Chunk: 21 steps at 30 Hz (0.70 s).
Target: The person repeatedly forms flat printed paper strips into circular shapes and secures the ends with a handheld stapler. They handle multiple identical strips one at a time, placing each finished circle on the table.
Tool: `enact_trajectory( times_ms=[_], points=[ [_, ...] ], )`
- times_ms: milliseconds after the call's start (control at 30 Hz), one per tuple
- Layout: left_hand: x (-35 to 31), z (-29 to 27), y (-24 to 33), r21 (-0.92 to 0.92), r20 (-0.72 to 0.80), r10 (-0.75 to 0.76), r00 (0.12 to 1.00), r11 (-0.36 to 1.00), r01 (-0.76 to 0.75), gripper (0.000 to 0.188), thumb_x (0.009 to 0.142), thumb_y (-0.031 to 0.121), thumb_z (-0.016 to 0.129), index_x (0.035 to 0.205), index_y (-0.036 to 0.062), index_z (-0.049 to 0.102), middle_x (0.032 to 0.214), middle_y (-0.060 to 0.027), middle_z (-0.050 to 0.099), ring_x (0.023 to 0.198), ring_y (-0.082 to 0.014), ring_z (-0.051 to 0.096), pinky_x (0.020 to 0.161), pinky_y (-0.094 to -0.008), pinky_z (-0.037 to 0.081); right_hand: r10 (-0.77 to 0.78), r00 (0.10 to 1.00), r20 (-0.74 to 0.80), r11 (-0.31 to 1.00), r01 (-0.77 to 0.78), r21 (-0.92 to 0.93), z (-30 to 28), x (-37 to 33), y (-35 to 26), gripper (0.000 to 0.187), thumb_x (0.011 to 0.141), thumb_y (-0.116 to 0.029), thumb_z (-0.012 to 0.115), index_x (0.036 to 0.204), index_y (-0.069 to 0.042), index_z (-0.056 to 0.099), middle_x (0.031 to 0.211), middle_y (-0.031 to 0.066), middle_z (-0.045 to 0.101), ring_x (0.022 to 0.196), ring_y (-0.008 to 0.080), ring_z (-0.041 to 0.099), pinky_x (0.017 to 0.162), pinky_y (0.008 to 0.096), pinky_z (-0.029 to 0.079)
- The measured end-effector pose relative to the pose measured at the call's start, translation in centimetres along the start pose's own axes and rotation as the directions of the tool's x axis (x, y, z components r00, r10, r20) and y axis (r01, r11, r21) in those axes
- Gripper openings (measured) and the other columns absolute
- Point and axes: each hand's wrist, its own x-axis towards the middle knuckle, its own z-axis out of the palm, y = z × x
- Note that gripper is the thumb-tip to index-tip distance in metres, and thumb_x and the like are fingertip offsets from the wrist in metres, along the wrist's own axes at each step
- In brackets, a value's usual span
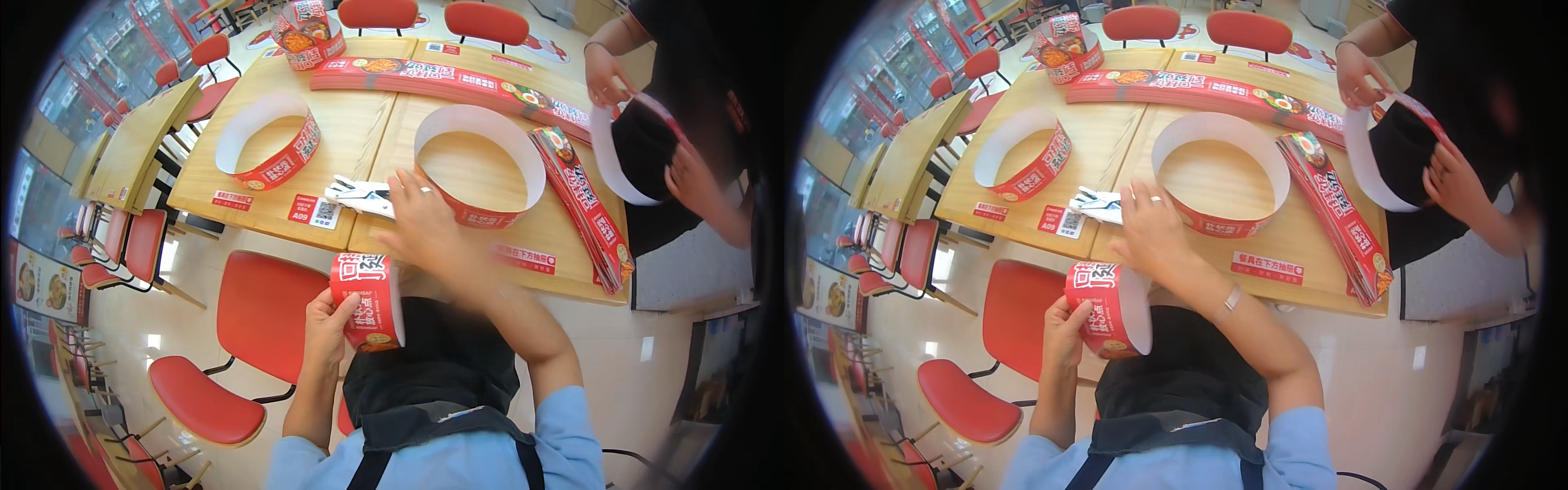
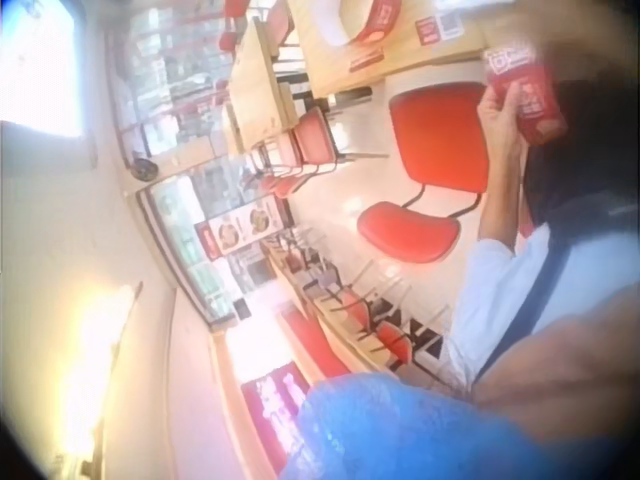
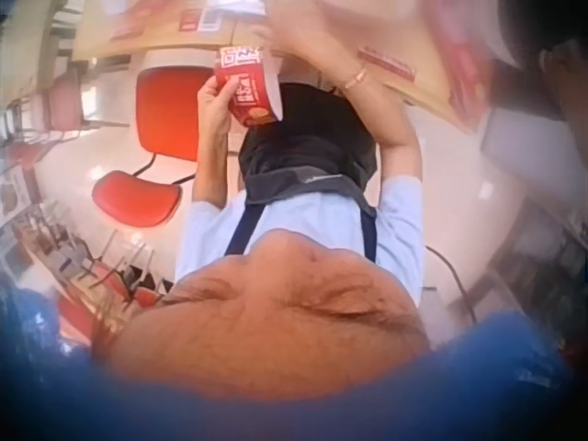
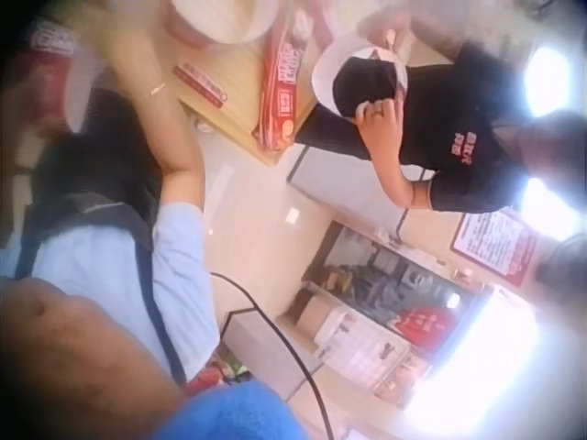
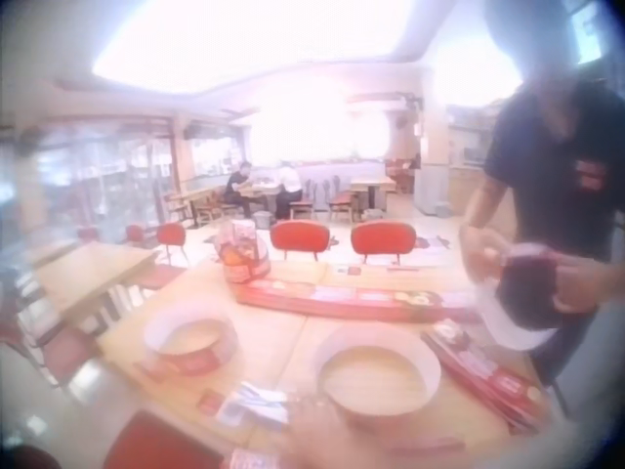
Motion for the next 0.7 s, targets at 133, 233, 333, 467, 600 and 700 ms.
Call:
enact_trajectory(
  times_ms=[133,233,333,467,600,700],
  points=[
    [-1.3,-1.7,1.7,0.048,-0.064,0.025,0.998,0.999,-0.022,0.021,0.088,0.006,0.065,0.106,-0.0042,0.063,0.093,-0.0095,0.070,0.080,-0.0121,0.067,0.073,-0.0262,0.055,0.174,0.815,0.553,0.982,-0.103,-0.157,5.1,3.1,-0.5,0.069,0.078,-0.040,0.071,0.126,0.004,0.048,0.114,0.0184,0.060,0.108,0.0319,0.056,0.086,0.0381,0.049],
    [-1.4,-2.6,2.6,0.050,-0.077,0.005,0.997,0.999,-0.001,0.021,0.089,0.008,0.066,0.106,-0.0040,0.064,0.093,-0.0082,0.069,0.079,-0.0106,0.066,0.073,-0.0254,0.055,0.159,0.831,0.533,0.987,-0.115,-0.114,4.8,2.1,0.0,0.065,0.080,-0.039,0.068,0.127,0.001,0.048,0.113,0.0187,0.060,0.106,0.0295,0.059,0.083,0.0380,0.050],
    [-1.2,-2.9,2.6,0.084,-0.059,0.009,0.998,0.996,-0.004,0.020,0.089,0.010,0.066,0.103,-0.0031,0.065,0.091,-0.0077,0.070,0.077,-0.0095,0.066,0.072,-0.0244,0.054,0.210,0.885,0.415,0.908,-0.334,0.253,0.2,-1.3,0.2,0.052,0.086,-0.035,0.062,0.119,0.004,0.050,0.101,0.0139,0.062,0.091,0.0248,0.062,0.074,0.0346,0.051],
    [-0.6,-2.7,2.9,0.168,0.001,-0.022,1.000,0.986,0.022,0.020,0.088,0.010,0.067,0.102,-0.0029,0.065,0.090,-0.0077,0.070,0.076,-0.0094,0.066,0.071,-0.0239,0.054,-0.008,0.570,0.822,-0.075,-0.820,0.568,-6.8,-8.0,0.5,0.060,0.080,-0.027,0.073,0.124,0.003,0.046,0.103,0.0083,0.059,0.090,0.0146,0.059,0.082,0.0304,0.050],
    [0.5,-0.6,3.0,0.223,0.089,-0.063,0.994,0.974,0.042,0.020,0.087,0.010,0.067,0.103,-0.0031,0.065,0.090,-0.0078,0.070,0.077,-0.0091,0.066,0.071,-0.0235,0.054,0.128,0.482,0.867,-0.043,-0.870,0.490,-8.3,-15.8,-1.2,0.053,0.077,-0.015,0.070,0.123,0.003,0.050,0.106,0.0096,0.062,0.097,0.0165,0.060,0.088,0.0302,0.047],
    [0.8,1.3,3.2,0.238,0.166,-0.111,0.980,0.969,0.070,0.020,0.087,0.009,0.067,0.103,-0.0035,0.065,0.090,-0.0079,0.070,0.077,-0.0088,0.066,0.071,-0.0238,0.054,0.130,0.627,0.768,0.301,-0.763,0.572,-8.3,-18.1,-1.4,0.050,0.077,-0.008,0.065,0.124,0.001,0.050,0.105,0.0116,0.060,0.095,0.0232,0.061,0.085,0.0323,0.047]
  ],
)
